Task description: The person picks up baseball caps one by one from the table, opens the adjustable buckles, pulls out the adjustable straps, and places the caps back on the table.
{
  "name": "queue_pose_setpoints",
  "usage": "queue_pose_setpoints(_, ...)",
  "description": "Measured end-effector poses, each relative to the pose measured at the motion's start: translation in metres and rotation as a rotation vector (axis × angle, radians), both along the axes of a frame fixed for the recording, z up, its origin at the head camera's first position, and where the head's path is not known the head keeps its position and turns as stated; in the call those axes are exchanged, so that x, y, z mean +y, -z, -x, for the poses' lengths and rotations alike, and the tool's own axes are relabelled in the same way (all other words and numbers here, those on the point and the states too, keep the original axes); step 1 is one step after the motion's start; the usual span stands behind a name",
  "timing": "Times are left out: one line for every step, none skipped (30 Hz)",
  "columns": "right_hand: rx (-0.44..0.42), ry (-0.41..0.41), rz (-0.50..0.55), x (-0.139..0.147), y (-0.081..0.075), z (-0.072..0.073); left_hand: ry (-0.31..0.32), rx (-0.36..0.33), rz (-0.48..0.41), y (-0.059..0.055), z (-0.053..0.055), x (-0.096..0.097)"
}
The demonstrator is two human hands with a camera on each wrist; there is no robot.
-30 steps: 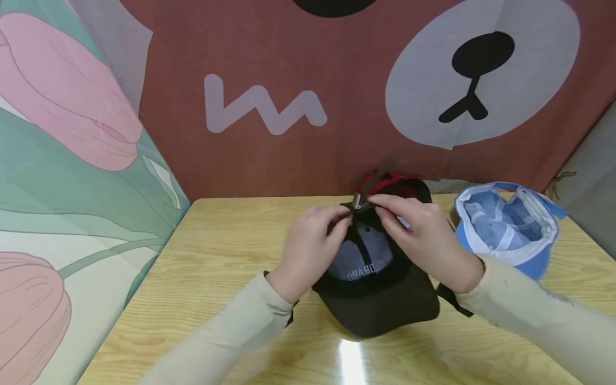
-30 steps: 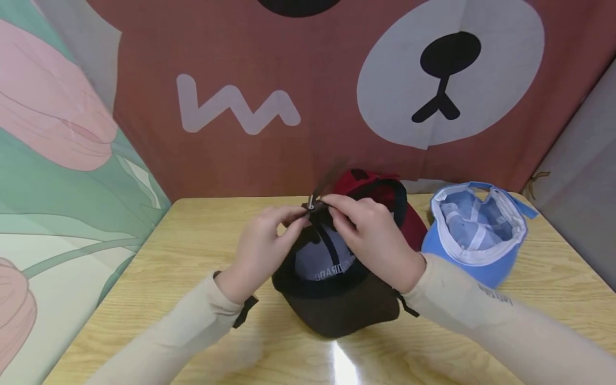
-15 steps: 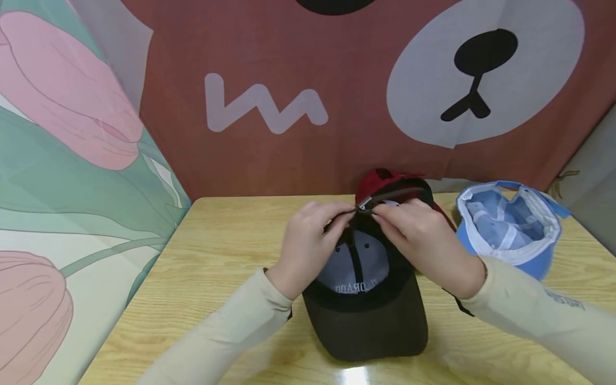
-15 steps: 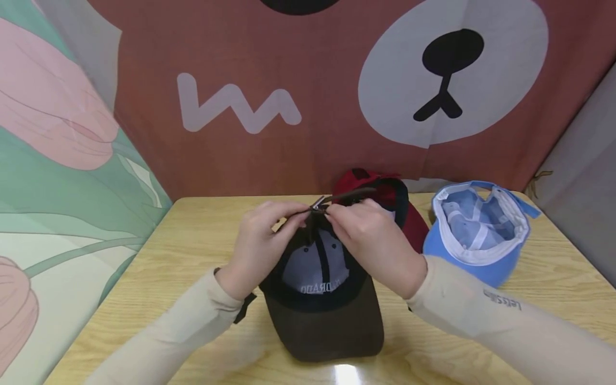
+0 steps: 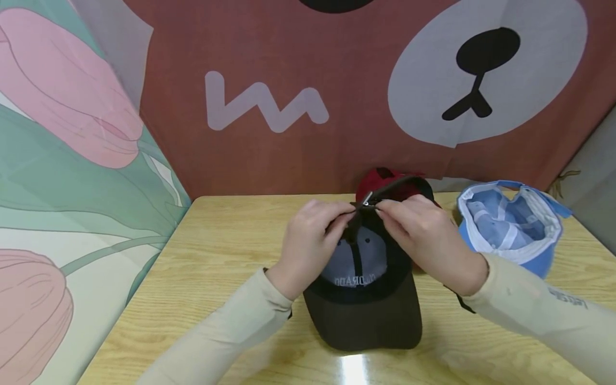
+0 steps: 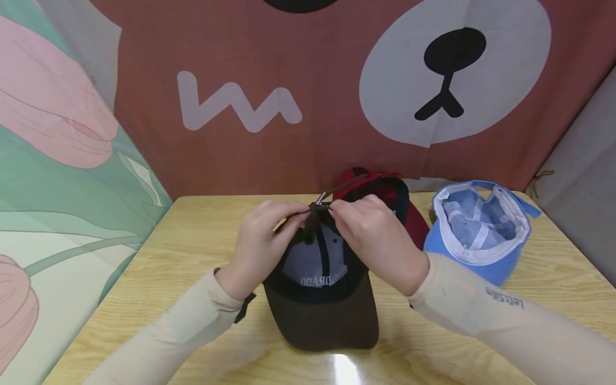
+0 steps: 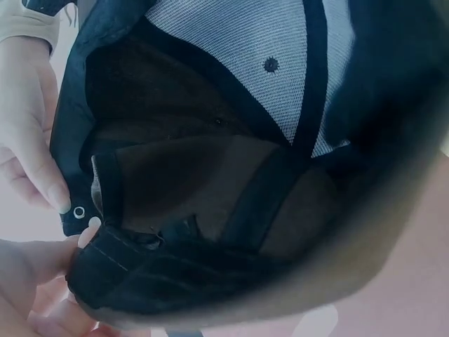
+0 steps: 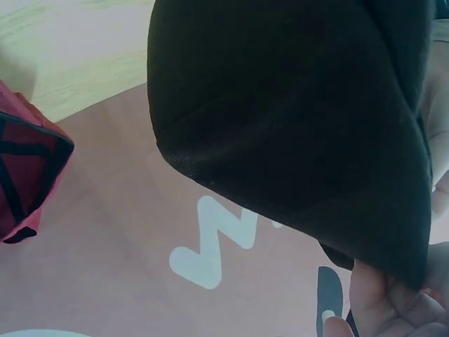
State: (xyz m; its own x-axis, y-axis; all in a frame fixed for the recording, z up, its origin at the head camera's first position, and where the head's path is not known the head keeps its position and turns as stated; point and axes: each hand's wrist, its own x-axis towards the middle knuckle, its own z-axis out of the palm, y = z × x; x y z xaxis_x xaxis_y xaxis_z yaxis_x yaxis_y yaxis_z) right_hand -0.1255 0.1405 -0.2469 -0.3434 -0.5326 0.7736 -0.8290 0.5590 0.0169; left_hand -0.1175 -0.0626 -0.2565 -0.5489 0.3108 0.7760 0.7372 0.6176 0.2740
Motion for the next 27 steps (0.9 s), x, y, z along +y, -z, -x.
queue_pose_setpoints(-0.001,0.003,0.005,0.0004,-0.0002,0.0,-0.001,-0.002,-0.002,0.0003,-0.0001,-0.0002)
queue_pose_setpoints(-0.004,0.006,0.01,0.0006,-0.0004,0.0001,-0.002,-0.002,-0.004,0.0006,-0.0003,-0.0003)
queue_pose_setpoints(-0.007,0.008,0.015,0.0009,-0.0005,0.0001,-0.003,-0.003,-0.006,0.0009,-0.0003,-0.0003)
queue_pose_setpoints(-0.01,0.009,0.019,0.0011,-0.0006,0.0001,-0.003,-0.003,-0.009,0.0012,-0.0004,-0.0004)
queue_pose_setpoints(-0.016,0.009,0.022,0.0015,-0.0006,0.0001,-0.003,-0.003,-0.013,0.0014,-0.0004,-0.0004)
queue_pose_setpoints(-0.022,0.008,0.024,0.0017,-0.0006,0.0001,-0.003,-0.005,-0.016,0.0017,-0.0004,-0.0004)
queue_pose_setpoints(-0.025,0.007,0.024,0.0019,-0.0006,0.0,-0.003,-0.005,-0.018,0.0019,-0.0004,-0.0004)
queue_pose_setpoints(-0.025,0.005,0.024,0.002,-0.0004,0.0001,-0.002,-0.006,-0.021,0.0021,-0.0003,-0.0003)
queue_pose_setpoints(-0.024,0.003,0.022,0.0022,-0.0001,0.0002,-0.001,-0.007,-0.023,0.0022,-0.0003,-0.0002)
queue_pose_setpoints(-0.02,0.002,0.019,0.0023,0.0001,0.0003,0.0,-0.008,-0.025,0.0023,-0.0002,-0.0001)
queue_pose_setpoints(-0.019,0.001,0.018,0.0026,0.0004,0.0004,-0.001,-0.007,-0.027,0.0025,-0.0001,0.0)
queue_pose_setpoints(-0.017,-0.001,0.016,0.0026,0.0007,0.0005,0.0,-0.007,-0.03,0.0026,0.0,0.0001)
queue_pose_setpoints(-0.014,-0.005,0.013,0.0027,0.001,0.0006,-0.003,-0.004,-0.032,0.0026,0.0002,0.0001)
queue_pose_setpoints(-0.013,-0.008,0.012,0.0026,0.0013,0.0009,-0.007,-0.001,-0.035,0.0027,0.0003,0.0)
queue_pose_setpoints(-0.011,-0.01,0.01,0.0025,0.0016,0.001,-0.012,0.002,-0.037,0.0026,0.0005,-0.0001)
queue_pose_setpoints(-0.009,-0.012,0.011,0.0023,0.0017,0.0011,-0.018,0.005,-0.039,0.0026,0.0008,-0.0003)
queue_pose_setpoints(-0.006,-0.016,0.013,0.0019,0.0019,0.0012,-0.024,0.009,-0.04,0.0026,0.001,-0.0005)
queue_pose_setpoints(-0.003,-0.02,0.015,0.0015,0.002,0.0013,-0.03,0.013,-0.04,0.0024,0.0011,-0.0008)
queue_pose_setpoints(0.003,-0.023,0.016,0.0011,0.0021,0.0014,-0.036,0.015,-0.037,0.0021,0.0011,-0.001)
queue_pose_setpoints(0.008,-0.025,0.019,0.0007,0.0021,0.0015,-0.04,0.017,-0.034,0.0018,0.0011,-0.0012)
queue_pose_setpoints(0.013,-0.026,0.021,0.0003,0.0021,0.0015,-0.041,0.018,-0.03,0.0016,0.0011,-0.0013)
queue_pose_setpoints(0.018,-0.026,0.022,0.0,0.0021,0.0015,-0.043,0.018,-0.025,0.0015,0.0009,-0.0015)
queue_pose_setpoints(0.023,-0.025,0.021,-0.0001,0.0022,0.0014,-0.043,0.019,-0.02,0.0015,0.0008,-0.0016)
queue_pose_setpoints(0.026,-0.022,0.02,-0.0001,0.0023,0.0013,-0.043,0.019,-0.015,0.0014,0.0006,-0.0016)
queue_pose_setpoints(0.027,-0.018,0.018,-0.0001,0.0023,0.0011,-0.043,0.019,-0.01,0.0015,0.0004,-0.0015)
queue_pose_setpoints(0.029,-0.013,0.016,-0.0001,0.0024,0.0009,-0.043,0.02,-0.006,0.0017,0.0002,-0.0015)
queue_pose_setpoints(0.031,-0.008,0.012,0.0,0.0026,0.0007,-0.044,0.021,-0.002,0.002,-0.0001,-0.0014)
